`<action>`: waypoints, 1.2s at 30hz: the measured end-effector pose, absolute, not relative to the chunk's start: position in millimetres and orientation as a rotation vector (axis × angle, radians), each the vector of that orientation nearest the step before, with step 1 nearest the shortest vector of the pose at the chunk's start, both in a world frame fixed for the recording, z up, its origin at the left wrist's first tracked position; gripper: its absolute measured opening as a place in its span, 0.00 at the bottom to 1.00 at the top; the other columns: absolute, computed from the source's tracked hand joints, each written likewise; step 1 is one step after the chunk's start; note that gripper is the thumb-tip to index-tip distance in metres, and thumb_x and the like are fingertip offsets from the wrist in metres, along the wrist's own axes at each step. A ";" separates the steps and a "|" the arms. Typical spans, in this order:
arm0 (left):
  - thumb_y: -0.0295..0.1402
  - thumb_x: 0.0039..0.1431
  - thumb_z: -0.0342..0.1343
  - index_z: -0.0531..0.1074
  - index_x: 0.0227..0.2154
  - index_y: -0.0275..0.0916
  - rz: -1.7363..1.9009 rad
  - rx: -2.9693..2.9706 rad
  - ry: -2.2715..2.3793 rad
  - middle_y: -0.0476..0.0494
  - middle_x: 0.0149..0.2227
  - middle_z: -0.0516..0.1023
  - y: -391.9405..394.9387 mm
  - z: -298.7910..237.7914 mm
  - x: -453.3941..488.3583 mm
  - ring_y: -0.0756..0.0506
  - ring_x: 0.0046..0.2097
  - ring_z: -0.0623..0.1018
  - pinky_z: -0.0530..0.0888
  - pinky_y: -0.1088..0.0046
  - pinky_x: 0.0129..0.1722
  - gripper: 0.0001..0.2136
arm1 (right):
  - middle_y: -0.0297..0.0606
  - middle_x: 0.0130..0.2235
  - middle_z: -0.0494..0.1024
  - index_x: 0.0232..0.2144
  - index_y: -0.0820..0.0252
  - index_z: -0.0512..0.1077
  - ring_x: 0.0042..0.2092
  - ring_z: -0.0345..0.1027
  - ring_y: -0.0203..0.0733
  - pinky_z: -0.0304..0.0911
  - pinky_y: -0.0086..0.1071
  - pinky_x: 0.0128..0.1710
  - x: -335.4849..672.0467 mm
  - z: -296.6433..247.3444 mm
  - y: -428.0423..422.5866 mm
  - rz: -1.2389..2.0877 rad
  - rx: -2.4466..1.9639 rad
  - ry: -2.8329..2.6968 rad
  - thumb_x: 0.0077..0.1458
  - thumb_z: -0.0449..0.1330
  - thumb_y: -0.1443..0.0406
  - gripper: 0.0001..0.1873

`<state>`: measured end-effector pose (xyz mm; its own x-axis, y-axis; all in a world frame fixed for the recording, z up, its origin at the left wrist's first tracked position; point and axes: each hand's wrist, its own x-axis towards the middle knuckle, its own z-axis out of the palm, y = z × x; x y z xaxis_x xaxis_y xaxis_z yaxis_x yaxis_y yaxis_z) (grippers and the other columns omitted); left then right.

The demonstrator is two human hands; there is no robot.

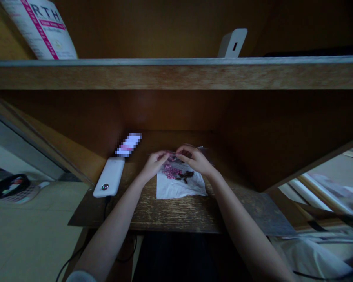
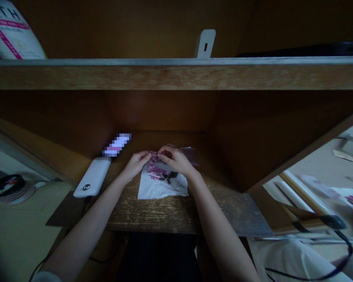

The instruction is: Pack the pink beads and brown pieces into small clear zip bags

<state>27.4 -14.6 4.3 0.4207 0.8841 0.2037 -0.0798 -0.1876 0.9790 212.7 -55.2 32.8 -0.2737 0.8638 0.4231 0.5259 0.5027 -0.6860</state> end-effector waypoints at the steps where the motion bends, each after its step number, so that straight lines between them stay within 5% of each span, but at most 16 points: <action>1: 0.44 0.50 0.61 0.78 0.29 0.37 1.047 1.510 0.748 0.45 0.29 0.79 -12.9 4.2 26.2 0.47 0.31 0.74 0.69 0.73 0.34 0.14 | 0.38 0.35 0.74 0.34 0.59 0.71 0.37 0.67 0.38 0.61 0.32 0.38 212.1 31.9 -55.1 0.554 -1.135 -1.925 0.59 0.55 0.60 0.09; 6: 0.43 0.52 0.60 0.78 0.31 0.38 1.355 1.484 0.863 0.46 0.30 0.79 -8.8 6.8 19.2 0.47 0.32 0.75 0.69 0.73 0.34 0.12 | 0.38 0.36 0.73 0.41 0.58 0.68 0.37 0.66 0.38 0.61 0.30 0.37 215.2 26.4 -54.6 0.601 -1.128 -1.716 0.57 0.57 0.59 0.11; 13: 0.44 0.51 0.60 0.78 0.29 0.39 1.467 1.492 0.895 0.45 0.31 0.80 -7.1 6.8 17.5 0.45 0.34 0.76 0.70 0.71 0.37 0.12 | 0.35 0.29 0.75 0.31 0.60 0.72 0.28 0.64 0.34 0.55 0.28 0.27 224.2 18.5 -57.7 0.800 -1.321 -2.185 0.54 0.59 0.58 0.11; 18: 0.44 0.49 0.61 0.78 0.28 0.37 1.402 1.442 0.929 0.44 0.28 0.80 -2.0 0.0 19.4 0.46 0.30 0.76 0.70 0.72 0.32 0.14 | 0.34 0.23 0.73 0.22 0.60 0.71 0.23 0.59 0.33 0.44 0.28 0.23 209.5 15.1 -59.0 0.497 -1.561 -2.403 0.50 0.60 0.47 0.21; 25: 0.43 0.43 0.65 0.76 0.23 0.35 1.429 1.367 0.977 0.46 0.23 0.77 -2.8 1.0 19.5 0.50 0.25 0.73 0.68 0.76 0.26 0.14 | 0.33 0.25 0.76 0.26 0.57 0.74 0.24 0.60 0.32 0.41 0.28 0.23 201.3 13.9 -60.9 0.398 -1.545 -2.513 0.52 0.61 0.56 0.11; 36: 0.43 0.41 0.66 0.75 0.22 0.34 1.408 1.275 0.989 0.51 0.18 0.71 -2.8 0.3 18.6 0.53 0.19 0.66 0.63 0.78 0.19 0.15 | 0.34 0.28 0.77 0.31 0.56 0.74 0.27 0.64 0.34 0.42 0.29 0.24 196.3 15.8 -64.0 0.337 -1.579 -2.496 0.51 0.61 0.58 0.09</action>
